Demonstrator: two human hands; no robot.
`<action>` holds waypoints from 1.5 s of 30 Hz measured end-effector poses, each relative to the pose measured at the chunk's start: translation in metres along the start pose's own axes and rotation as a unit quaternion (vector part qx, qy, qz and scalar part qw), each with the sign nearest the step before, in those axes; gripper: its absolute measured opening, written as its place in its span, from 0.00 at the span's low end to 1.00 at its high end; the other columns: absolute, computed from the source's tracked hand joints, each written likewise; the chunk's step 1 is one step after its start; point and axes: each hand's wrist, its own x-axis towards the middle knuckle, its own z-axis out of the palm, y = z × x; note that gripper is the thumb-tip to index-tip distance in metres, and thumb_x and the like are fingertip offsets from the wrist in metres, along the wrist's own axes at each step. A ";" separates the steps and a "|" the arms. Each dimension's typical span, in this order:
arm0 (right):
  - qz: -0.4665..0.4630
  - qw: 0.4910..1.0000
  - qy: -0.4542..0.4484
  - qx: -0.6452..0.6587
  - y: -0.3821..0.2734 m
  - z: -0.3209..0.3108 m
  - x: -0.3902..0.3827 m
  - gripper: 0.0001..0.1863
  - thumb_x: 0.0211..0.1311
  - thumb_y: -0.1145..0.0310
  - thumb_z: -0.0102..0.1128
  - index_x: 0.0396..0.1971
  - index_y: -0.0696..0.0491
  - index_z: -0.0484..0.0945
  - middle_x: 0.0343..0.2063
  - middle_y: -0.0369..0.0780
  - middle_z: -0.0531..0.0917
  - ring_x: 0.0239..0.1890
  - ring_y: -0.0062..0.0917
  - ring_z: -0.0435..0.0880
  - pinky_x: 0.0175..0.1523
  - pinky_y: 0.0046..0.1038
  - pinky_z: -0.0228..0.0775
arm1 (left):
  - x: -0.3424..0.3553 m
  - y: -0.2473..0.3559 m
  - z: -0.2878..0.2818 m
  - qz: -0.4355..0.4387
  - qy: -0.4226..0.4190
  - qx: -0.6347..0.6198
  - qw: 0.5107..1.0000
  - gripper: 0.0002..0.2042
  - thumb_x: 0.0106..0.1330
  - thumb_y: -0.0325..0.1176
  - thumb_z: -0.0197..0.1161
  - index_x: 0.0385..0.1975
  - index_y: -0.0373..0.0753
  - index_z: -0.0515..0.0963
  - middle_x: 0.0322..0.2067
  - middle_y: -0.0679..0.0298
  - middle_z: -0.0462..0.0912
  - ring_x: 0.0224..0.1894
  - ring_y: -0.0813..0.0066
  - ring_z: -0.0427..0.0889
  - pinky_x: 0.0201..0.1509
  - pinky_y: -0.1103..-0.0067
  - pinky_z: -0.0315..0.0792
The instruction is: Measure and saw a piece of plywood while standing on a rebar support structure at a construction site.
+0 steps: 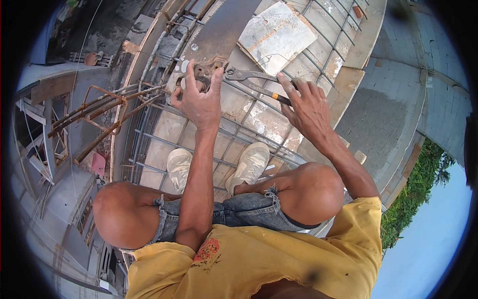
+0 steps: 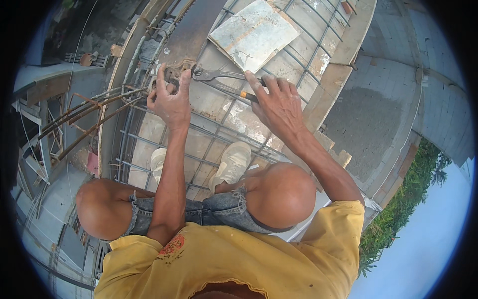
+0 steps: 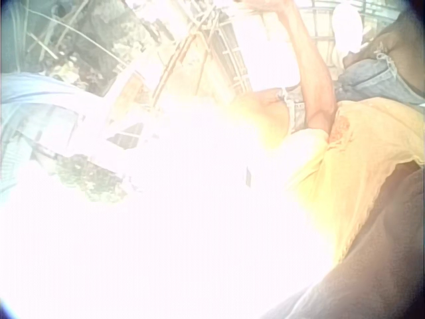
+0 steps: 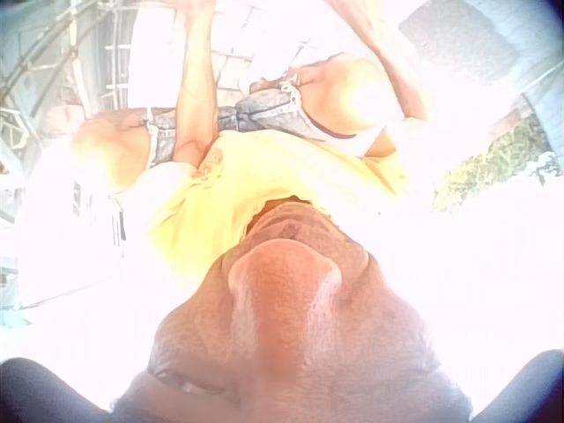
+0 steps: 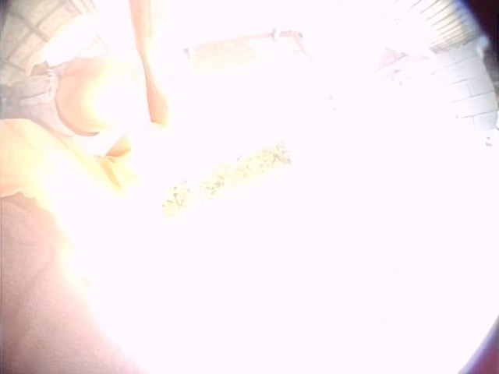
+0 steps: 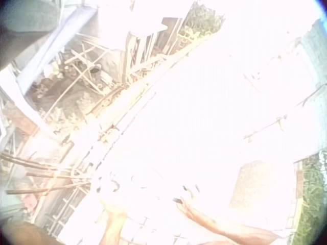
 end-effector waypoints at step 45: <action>0.187 -0.022 -0.375 0.908 -0.039 0.055 -0.051 0.35 0.78 0.35 0.41 0.67 0.49 0.69 0.26 0.37 0.76 0.14 0.22 0.73 0.13 0.29 0.68 | -0.005 -0.005 0.017 -0.057 -0.051 -0.402 0.912 0.40 0.68 0.53 0.71 0.71 0.32 0.64 0.16 0.70 0.76 0.25 0.86 0.74 0.36 0.83 0.68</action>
